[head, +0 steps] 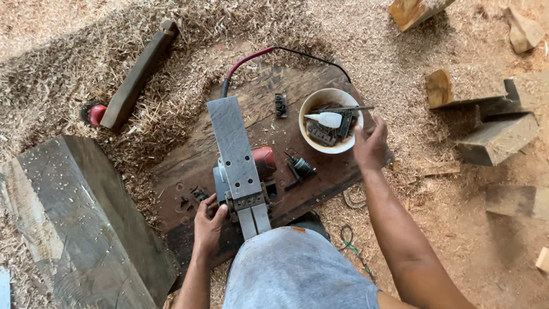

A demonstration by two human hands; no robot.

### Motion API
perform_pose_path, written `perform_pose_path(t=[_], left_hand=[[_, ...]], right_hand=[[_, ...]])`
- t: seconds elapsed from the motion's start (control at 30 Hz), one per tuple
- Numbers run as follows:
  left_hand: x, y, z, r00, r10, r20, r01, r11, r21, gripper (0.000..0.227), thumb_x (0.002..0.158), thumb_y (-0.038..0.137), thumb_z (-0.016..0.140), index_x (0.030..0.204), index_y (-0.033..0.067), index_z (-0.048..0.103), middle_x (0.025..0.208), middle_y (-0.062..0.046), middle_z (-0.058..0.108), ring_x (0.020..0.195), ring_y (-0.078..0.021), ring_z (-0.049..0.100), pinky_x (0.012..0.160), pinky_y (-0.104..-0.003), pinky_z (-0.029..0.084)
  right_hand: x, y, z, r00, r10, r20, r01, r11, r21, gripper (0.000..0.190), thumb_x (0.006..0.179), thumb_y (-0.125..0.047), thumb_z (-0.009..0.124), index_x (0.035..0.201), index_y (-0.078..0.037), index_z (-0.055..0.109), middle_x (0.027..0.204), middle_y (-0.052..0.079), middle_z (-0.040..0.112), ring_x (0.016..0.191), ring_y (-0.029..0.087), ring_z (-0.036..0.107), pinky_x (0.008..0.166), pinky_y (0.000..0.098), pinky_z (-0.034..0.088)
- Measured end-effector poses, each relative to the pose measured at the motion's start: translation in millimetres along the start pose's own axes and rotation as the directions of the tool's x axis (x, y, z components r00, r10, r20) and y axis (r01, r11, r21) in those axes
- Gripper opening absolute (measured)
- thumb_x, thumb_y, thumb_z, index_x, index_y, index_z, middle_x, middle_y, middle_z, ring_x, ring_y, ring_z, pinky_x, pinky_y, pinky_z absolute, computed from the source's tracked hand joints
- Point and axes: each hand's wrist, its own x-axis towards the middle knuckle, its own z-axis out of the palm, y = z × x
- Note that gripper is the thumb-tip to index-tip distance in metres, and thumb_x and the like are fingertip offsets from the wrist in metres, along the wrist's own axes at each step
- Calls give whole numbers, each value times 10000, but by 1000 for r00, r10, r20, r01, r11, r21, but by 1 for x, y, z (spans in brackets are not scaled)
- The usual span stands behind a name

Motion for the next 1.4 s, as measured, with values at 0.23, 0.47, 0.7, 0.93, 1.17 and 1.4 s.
perform_pose_path(t=[0.23, 0.47, 0.7, 0.93, 1.17, 1.4], left_hand=[[3, -3, 3, 999, -43, -13, 43, 999, -30, 574, 893, 219, 723, 1416, 51, 557, 1231, -145, 689, 1080, -208, 649, 907, -374, 558], [-2, -10, 8, 998, 13, -69, -12, 1000, 16, 560, 906, 222, 725, 1419, 52, 578, 1248, -131, 700, 1121, -193, 641, 958, -355, 529], [-7, 2, 8, 997, -54, -62, 55, 998, 13, 537, 911, 208, 715, 1407, 58, 573, 1232, -118, 700, 1102, -189, 648, 940, -350, 539], [-6, 10, 7, 995, -93, -46, 93, 996, -5, 531, 905, 176, 712, 1402, 54, 573, 1203, -125, 706, 1060, -182, 653, 917, -344, 552], [-3, 7, 6, 998, -58, -35, 57, 998, -23, 534, 903, 180, 708, 1400, 45, 567, 1240, -131, 701, 1104, -193, 659, 937, -350, 549], [-1, 8, 7, 999, -48, -16, 48, 998, -32, 555, 900, 197, 708, 1411, 44, 555, 1271, -158, 691, 1120, -218, 656, 937, -377, 556]], right_hand=[[28, -86, 90, 638, -737, 222, 744, 665, 70, 477, 751, -130, 836, 1181, -34, 653, 1245, 171, 628, 1169, 401, 619, 1018, 513, 466], [78, -118, 160, 521, -521, 676, 705, 709, 4, 497, 690, -64, 766, 1172, -112, 658, 1200, 169, 625, 1131, 396, 618, 957, 515, 485], [86, -96, 183, 430, -559, 709, 775, 631, 27, 372, 795, -53, 684, 1161, -109, 640, 1192, 174, 640, 1129, 404, 647, 942, 499, 534], [76, -92, 185, 472, -641, 606, 752, 651, 102, 533, 733, 23, 626, 1260, -57, 609, 1163, 231, 621, 1020, 452, 643, 850, 527, 537], [105, -115, 175, 654, -301, 694, 186, 953, 238, 243, 784, -78, 748, 985, -57, 613, 940, 155, 690, 823, 289, 684, 750, 425, 574], [109, -118, 137, 553, -238, 799, -625, 515, 586, 157, 905, -209, 662, 984, -75, 644, 887, 104, 650, 702, 165, 621, 599, 314, 531]])
